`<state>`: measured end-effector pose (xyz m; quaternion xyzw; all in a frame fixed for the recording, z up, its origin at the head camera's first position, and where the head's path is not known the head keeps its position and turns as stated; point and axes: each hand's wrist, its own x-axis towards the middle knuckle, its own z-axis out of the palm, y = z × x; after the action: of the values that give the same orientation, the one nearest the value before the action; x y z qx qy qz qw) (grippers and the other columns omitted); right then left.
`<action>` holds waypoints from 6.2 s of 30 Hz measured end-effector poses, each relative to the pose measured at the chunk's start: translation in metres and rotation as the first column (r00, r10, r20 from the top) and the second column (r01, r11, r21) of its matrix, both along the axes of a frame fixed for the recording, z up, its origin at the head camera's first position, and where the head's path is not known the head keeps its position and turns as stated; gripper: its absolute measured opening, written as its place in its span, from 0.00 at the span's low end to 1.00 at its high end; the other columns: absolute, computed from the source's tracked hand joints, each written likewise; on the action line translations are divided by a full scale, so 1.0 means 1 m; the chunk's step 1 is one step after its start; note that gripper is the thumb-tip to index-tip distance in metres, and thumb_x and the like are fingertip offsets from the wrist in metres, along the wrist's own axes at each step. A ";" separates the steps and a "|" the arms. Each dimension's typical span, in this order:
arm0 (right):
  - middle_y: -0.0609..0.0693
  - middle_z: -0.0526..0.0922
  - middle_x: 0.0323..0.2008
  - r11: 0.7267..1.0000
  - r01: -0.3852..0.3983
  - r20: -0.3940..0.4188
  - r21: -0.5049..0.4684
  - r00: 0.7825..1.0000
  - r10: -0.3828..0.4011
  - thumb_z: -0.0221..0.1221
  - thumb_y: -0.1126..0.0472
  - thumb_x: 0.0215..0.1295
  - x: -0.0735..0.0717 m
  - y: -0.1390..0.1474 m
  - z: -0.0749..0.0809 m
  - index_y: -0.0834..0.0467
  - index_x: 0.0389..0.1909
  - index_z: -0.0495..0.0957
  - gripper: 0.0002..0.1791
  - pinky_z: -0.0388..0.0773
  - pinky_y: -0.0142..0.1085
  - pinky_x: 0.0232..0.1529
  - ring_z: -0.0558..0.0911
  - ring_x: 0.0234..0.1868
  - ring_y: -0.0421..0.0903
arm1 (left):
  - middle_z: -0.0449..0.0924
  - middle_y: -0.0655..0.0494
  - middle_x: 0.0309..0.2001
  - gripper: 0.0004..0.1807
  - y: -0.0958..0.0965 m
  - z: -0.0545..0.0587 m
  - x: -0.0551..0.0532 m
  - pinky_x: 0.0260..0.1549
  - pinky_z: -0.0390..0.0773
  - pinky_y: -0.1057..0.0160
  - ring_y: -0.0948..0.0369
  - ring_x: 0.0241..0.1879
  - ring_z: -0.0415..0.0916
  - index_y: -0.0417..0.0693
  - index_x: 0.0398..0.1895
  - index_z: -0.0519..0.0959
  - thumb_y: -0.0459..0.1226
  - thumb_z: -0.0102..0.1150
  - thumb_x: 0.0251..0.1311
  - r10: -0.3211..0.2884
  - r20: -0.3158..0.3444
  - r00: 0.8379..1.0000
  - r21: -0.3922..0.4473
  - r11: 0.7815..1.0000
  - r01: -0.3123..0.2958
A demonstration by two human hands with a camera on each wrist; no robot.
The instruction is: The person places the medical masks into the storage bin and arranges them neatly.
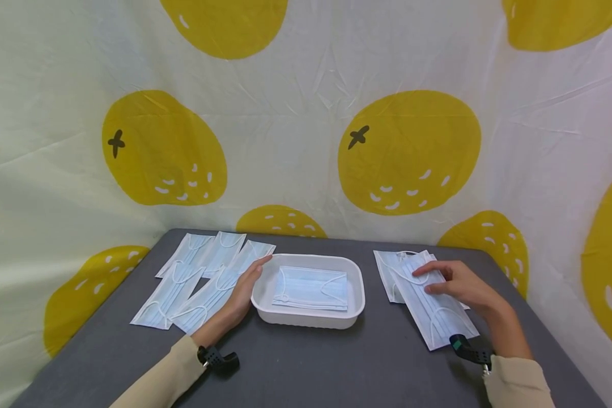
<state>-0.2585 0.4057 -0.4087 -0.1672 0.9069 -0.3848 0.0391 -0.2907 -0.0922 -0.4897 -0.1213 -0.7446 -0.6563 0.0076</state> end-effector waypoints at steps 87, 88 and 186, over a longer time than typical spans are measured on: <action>0.54 0.85 0.58 0.990 -0.126 -0.090 0.071 0.987 0.132 0.66 0.65 0.65 -0.041 -0.140 0.063 0.51 0.51 0.87 0.15 0.73 0.53 0.61 0.75 0.60 0.55 | 0.60 0.51 0.80 0.27 -0.001 0.004 0.000 0.81 0.44 0.40 0.49 0.82 0.50 0.53 0.78 0.65 0.48 0.30 0.84 -0.007 0.017 1.000 -0.025 1.000 0.008; 0.54 0.85 0.57 0.989 -0.130 -0.093 0.074 0.986 0.137 0.66 0.65 0.65 -0.042 -0.143 0.065 0.50 0.51 0.87 0.15 0.74 0.51 0.60 0.75 0.59 0.54 | 0.60 0.51 0.80 0.27 -0.001 0.004 0.001 0.81 0.44 0.40 0.49 0.82 0.50 0.53 0.78 0.65 0.48 0.30 0.84 -0.008 0.017 1.000 -0.023 1.000 0.008; 0.48 0.85 0.50 0.770 -0.618 0.408 0.159 0.751 0.519 0.62 0.75 0.59 -0.102 -0.273 0.034 0.60 0.42 0.89 0.14 0.71 0.36 0.55 0.75 0.51 0.44 | 0.62 0.48 0.79 0.27 -0.005 0.002 -0.001 0.81 0.47 0.41 0.48 0.82 0.51 0.50 0.77 0.66 0.46 0.31 0.84 -0.020 0.000 1.000 -0.008 1.000 0.020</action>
<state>-0.3604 0.1329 -0.3744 -0.3613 0.8356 -0.2427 0.3352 -0.2915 -0.0976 -0.4879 -0.1288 -0.7461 -0.6533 0.0005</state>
